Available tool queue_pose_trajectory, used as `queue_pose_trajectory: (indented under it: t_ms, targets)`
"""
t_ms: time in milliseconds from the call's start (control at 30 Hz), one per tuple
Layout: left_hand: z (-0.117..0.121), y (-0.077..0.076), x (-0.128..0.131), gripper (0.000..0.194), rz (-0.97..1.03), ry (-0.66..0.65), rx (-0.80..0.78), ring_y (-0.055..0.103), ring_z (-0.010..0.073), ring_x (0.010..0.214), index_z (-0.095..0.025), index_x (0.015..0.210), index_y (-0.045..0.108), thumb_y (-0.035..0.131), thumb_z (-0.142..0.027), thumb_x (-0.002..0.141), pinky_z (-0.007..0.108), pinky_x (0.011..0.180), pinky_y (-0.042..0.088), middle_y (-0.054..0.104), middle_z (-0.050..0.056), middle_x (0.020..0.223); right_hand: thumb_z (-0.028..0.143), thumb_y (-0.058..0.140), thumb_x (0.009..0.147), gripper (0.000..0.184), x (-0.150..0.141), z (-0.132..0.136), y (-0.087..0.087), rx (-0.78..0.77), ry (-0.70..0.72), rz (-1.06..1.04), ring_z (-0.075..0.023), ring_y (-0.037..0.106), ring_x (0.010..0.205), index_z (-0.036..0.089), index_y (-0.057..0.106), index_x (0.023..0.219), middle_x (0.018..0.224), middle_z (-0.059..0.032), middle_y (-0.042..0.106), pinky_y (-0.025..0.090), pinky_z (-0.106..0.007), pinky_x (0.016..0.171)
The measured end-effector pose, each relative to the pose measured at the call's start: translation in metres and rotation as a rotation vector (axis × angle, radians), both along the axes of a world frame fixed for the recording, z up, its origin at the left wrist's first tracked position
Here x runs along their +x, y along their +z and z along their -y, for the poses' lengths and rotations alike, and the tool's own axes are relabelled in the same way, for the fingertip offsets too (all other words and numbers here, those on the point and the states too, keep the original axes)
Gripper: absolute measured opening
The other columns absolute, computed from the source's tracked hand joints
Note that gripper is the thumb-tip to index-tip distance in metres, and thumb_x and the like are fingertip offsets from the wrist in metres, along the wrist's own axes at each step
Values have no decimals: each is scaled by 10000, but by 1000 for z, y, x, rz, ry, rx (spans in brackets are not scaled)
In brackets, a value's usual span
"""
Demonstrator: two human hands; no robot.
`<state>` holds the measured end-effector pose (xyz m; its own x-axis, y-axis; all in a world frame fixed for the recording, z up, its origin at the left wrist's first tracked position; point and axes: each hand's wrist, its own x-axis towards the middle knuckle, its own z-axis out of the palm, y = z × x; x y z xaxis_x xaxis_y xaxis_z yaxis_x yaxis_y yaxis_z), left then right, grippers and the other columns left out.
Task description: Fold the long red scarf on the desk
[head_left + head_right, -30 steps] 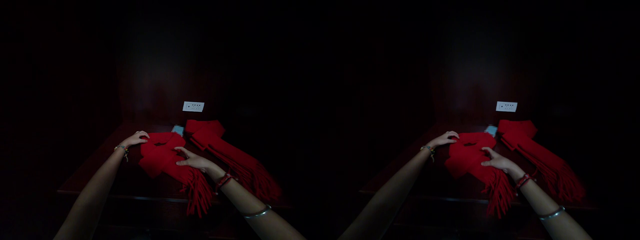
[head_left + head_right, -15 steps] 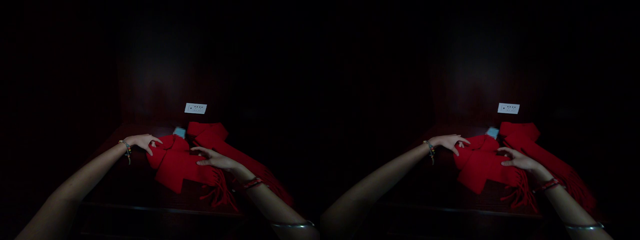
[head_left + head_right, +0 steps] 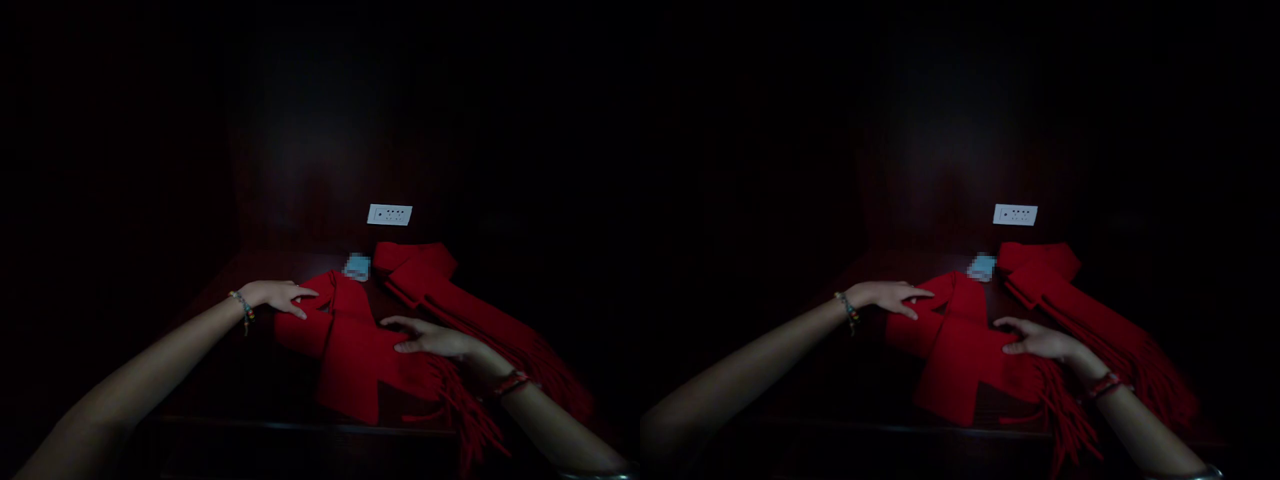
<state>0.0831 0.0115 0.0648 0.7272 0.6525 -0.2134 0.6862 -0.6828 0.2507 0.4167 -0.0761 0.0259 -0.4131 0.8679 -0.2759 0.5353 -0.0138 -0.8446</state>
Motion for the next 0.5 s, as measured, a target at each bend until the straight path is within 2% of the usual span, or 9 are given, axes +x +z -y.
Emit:
queue_pose_trajectory:
  t_ms: [67, 133, 233, 300, 333, 400, 500]
  targets:
    - [4, -9, -9, 687, 4, 121, 114, 482, 250, 1020, -299, 1313, 287, 439, -611, 719, 337, 856, 329, 504, 76, 1195, 365, 658, 615, 633, -4, 1, 0, 110, 30, 47, -236, 409, 1139, 178, 457, 1185, 1236, -94, 449, 298, -351, 985]
    - [2, -18, -16, 652, -16, 224, 207, 395, 298, 1128, -305, 1315, 276, 372, -620, 752, 457, 932, 218, 432, 96, 1273, 364, 659, 614, 645, -9, 0, 3, 177, 53, 48, -236, 392, 1153, 172, 450, 1193, 1245, -96, 443, 277, -356, 998]
    - [-11, -29, -19, 578, -116, 348, 295, 326, 325, 1186, -313, 1303, 302, 319, -587, 794, 577, 942, 2, 418, 97, 1289, 359, 651, 625, 683, -17, -3, 6, 74, 94, -37, -220, 459, 1086, 195, 393, 1236, 1207, -88, 477, 347, -374, 944]
    - [-23, -31, -18, 531, -164, 468, 316, 321, 334, 1189, -306, 1294, 326, 342, -531, 812, 591, 932, -57, 410, 97, 1294, 353, 643, 633, 707, -24, -5, 4, -23, 79, -97, -206, 504, 1028, 205, 351, 1260, 1179, -85, 498, 393, -373, 896]
    - [-29, -30, -18, 521, -162, 540, 313, 320, 339, 1189, -292, 1297, 325, 362, -494, 817, 590, 938, -44, 392, 106, 1307, 347, 642, 633, 713, -28, -6, 2, -33, 58, -108, -203, 510, 1018, 204, 343, 1264, 1178, -86, 497, 399, -372, 889]
    - [-37, -26, -20, 548, -120, 662, 274, 350, 339, 1171, -234, 1318, 292, 390, -430, 817, 564, 956, 94, 361, 140, 1320, 328, 654, 617, 717, -35, -7, -4, 28, 18, -98, -209, 491, 1040, 198, 353, 1255, 1198, -90, 479, 382, -379, 906]
    - [-41, -21, -24, 626, -13, 744, 139, 438, 291, 1111, -158, 1296, 331, 528, -334, 729, 380, 902, 343, 411, 146, 1284, 292, 685, 577, 752, -40, -8, -9, 142, 2, -101, -224, 447, 1087, 180, 358, 1246, 1220, -98, 455, 346, -384, 939]
